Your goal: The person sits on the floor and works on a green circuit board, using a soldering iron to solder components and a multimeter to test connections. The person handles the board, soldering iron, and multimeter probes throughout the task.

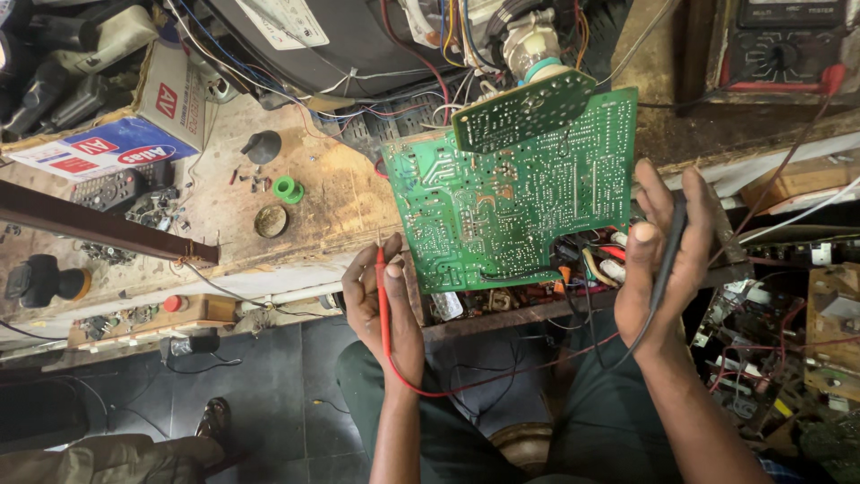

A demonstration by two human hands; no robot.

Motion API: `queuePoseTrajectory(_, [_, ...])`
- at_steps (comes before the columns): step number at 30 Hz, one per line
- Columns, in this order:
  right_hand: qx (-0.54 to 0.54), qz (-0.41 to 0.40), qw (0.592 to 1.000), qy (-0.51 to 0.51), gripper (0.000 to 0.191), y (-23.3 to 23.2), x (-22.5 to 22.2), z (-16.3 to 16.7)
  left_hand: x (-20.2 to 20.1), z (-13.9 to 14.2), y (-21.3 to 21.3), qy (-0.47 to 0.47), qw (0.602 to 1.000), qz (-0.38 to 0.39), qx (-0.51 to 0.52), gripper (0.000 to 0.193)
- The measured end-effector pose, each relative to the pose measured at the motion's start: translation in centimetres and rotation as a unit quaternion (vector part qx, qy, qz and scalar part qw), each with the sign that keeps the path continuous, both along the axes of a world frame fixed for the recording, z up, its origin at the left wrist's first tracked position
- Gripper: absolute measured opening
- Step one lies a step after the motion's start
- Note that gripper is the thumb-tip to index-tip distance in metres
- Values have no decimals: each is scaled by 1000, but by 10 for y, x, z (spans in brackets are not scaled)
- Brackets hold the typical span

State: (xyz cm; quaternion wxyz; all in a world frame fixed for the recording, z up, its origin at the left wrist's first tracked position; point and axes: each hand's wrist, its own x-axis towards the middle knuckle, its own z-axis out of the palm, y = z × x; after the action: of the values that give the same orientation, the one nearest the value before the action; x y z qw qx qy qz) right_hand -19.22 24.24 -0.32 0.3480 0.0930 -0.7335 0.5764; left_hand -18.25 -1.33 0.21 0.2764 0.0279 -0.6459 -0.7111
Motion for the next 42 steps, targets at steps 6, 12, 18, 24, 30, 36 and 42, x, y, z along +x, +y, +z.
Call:
queuePoseTrajectory(6, [-27,25,999,-5,60,0,-3,-3,0,0,0,-4,1000,-6,-11,38])
queuePoseTrajectory(12, [-32,33,999,-10,60,0,-4,-5,-1,-2,0,-27,1000,-5,-3,38])
queuePoseTrajectory(18, [-29,39,999,-13,59,5,-3,-3,-1,-4,7,-62,996,-13,57,37])
queuePoseTrajectory(24, [-17,47,999,-15,57,11,-3,0,-2,-3,11,-66,996,-10,63,38])
queuePoseTrajectory(30, [-3,45,999,-16,56,12,-4,0,-2,-4,11,-69,994,-11,78,38])
queuePoseTrajectory(36, [-2,31,999,-27,58,10,-4,1,-4,-4,10,-63,996,-11,62,39])
queuePoseTrajectory(42, [-2,29,999,-28,59,9,-5,1,-4,-2,8,-61,996,-17,63,40])
